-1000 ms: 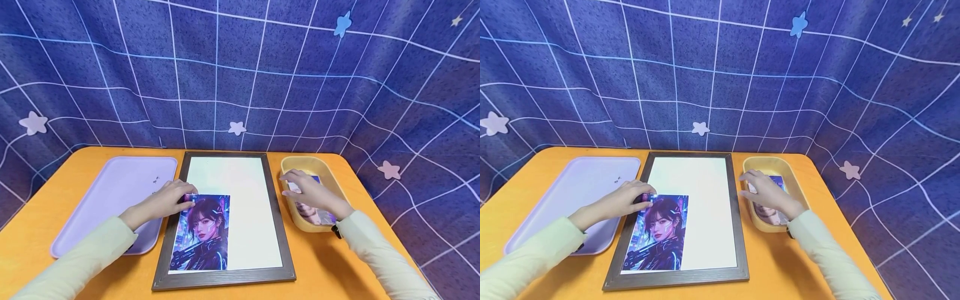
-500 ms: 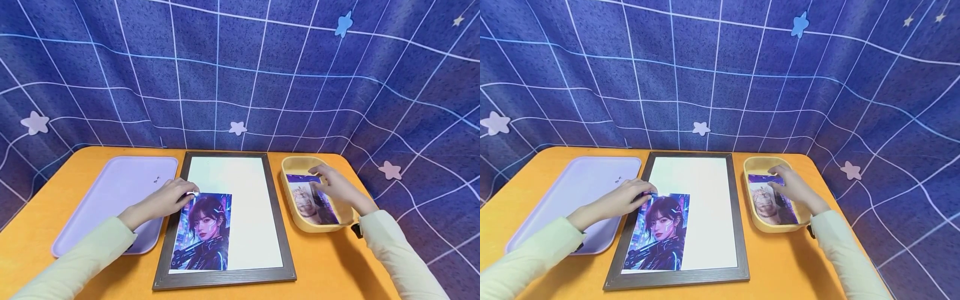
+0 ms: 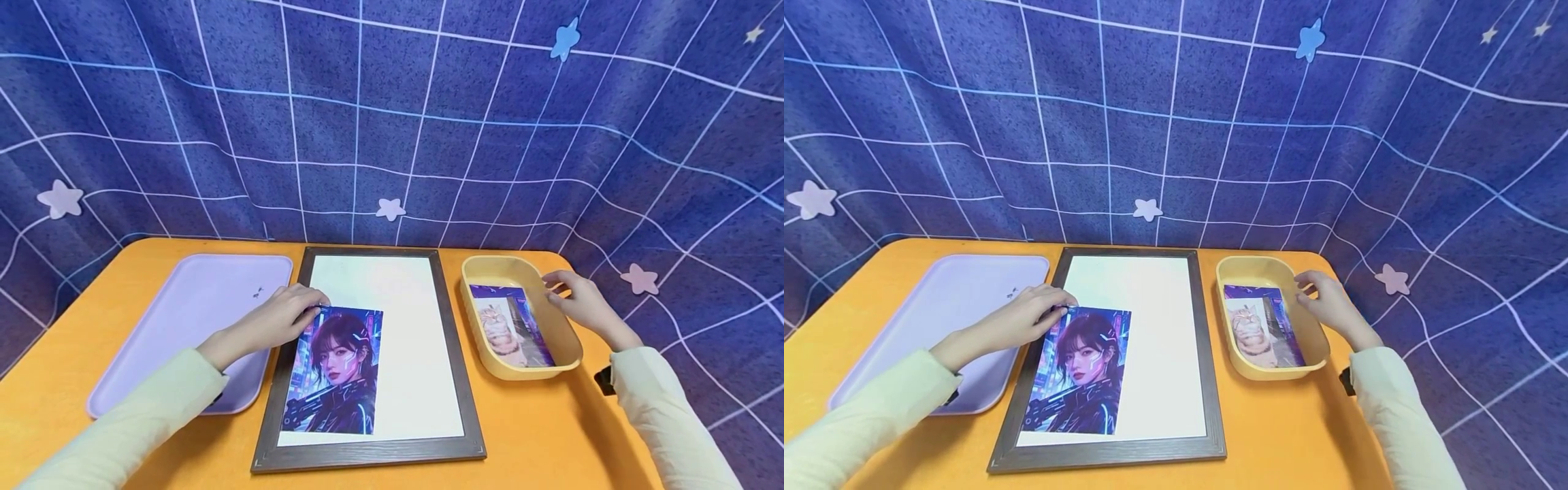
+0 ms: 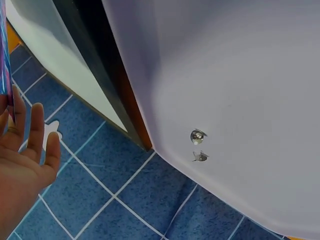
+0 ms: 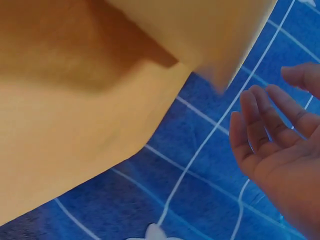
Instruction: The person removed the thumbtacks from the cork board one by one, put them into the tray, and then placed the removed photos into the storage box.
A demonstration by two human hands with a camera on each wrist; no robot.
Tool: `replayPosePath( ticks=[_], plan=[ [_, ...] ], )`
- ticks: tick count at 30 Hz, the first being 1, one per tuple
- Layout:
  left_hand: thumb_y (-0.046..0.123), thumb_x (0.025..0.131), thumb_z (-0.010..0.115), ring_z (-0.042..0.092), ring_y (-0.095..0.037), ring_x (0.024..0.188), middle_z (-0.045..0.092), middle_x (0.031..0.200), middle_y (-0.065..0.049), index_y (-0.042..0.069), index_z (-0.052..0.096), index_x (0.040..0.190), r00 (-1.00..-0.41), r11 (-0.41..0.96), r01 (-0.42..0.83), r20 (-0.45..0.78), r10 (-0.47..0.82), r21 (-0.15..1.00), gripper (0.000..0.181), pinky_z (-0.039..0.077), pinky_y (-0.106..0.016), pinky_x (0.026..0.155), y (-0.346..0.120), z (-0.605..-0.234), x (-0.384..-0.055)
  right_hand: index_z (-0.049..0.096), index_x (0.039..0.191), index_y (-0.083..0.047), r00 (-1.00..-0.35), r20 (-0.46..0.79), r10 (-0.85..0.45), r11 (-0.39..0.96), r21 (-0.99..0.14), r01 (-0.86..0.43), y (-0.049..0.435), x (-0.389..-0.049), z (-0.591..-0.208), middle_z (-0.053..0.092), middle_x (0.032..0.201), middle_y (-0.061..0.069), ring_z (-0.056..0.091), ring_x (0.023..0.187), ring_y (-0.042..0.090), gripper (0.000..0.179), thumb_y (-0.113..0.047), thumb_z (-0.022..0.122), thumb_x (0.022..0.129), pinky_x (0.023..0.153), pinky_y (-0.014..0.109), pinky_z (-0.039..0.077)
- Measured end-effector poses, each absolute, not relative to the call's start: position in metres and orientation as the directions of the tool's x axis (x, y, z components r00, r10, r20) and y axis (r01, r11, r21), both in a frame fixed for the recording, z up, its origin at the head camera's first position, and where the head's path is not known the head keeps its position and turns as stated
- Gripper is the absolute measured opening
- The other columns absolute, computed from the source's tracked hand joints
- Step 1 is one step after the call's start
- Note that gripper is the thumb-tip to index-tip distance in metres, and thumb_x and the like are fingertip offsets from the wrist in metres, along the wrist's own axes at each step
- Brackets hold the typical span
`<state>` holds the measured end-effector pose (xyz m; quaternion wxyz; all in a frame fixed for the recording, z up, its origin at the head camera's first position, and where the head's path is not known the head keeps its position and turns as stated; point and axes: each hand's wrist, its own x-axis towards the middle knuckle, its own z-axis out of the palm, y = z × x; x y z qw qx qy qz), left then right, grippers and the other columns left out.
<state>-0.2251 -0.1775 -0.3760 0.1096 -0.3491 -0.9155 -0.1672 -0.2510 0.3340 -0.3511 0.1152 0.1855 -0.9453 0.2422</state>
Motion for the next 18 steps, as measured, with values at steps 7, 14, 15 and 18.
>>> replayPosePath(
  ticks=[7,14,15,18],
  plan=[
    [0.008,0.088,0.054,0.056,-0.02,0.091,0.066,0.096,0.0,0.011,0.063,0.101,-0.721,0.694,0.684,0.347,0.6,0.224,0.016,0.042,-0.04,0.08,-0.176,-0.372,-0.227,0.057,0.106,0.008,-0.947,0.253,-0.196,0.828,-0.475,-0.299,0.353,-0.25,-0.357,0.063,0.095,0.024,0.061,0.079,0.026,0.025,-0.003,0.056,0.084,0.062,0.018,0.045],
    [0.006,0.088,0.053,0.056,-0.021,0.091,0.065,0.097,-0.002,0.009,0.063,0.102,-0.712,0.691,0.689,0.381,0.59,0.217,0.017,0.041,-0.041,0.08,-0.174,-0.367,-0.229,0.05,0.116,0.011,-0.984,0.093,-0.155,0.762,-0.622,-0.179,0.363,-0.247,-0.364,0.058,0.1,0.026,0.057,0.071,-0.001,0.034,-0.012,0.052,0.091,0.062,0.023,0.05],
    [0.006,0.089,0.053,0.056,-0.021,0.091,0.065,0.097,-0.002,0.009,0.063,0.102,-0.711,0.692,0.689,0.384,0.589,0.215,0.017,0.042,-0.042,0.081,-0.173,-0.366,-0.229,0.049,0.117,0.012,-0.984,0.076,-0.162,0.746,-0.643,-0.173,0.364,-0.247,-0.365,0.057,0.1,0.026,0.057,0.072,-0.001,0.035,-0.012,0.051,0.091,0.063,0.025,0.051],
    [0.006,0.089,0.052,0.057,-0.022,0.094,0.065,0.098,-0.003,0.009,0.062,0.103,-0.709,0.693,0.689,0.395,0.584,0.213,0.018,0.041,-0.044,0.083,-0.173,-0.364,-0.229,0.045,0.119,0.014,-0.984,0.039,-0.176,0.695,-0.703,-0.152,0.366,-0.246,-0.367,0.056,0.099,0.024,0.056,0.073,-0.002,0.037,-0.011,0.05,0.092,0.064,0.025,0.052]
  ],
)
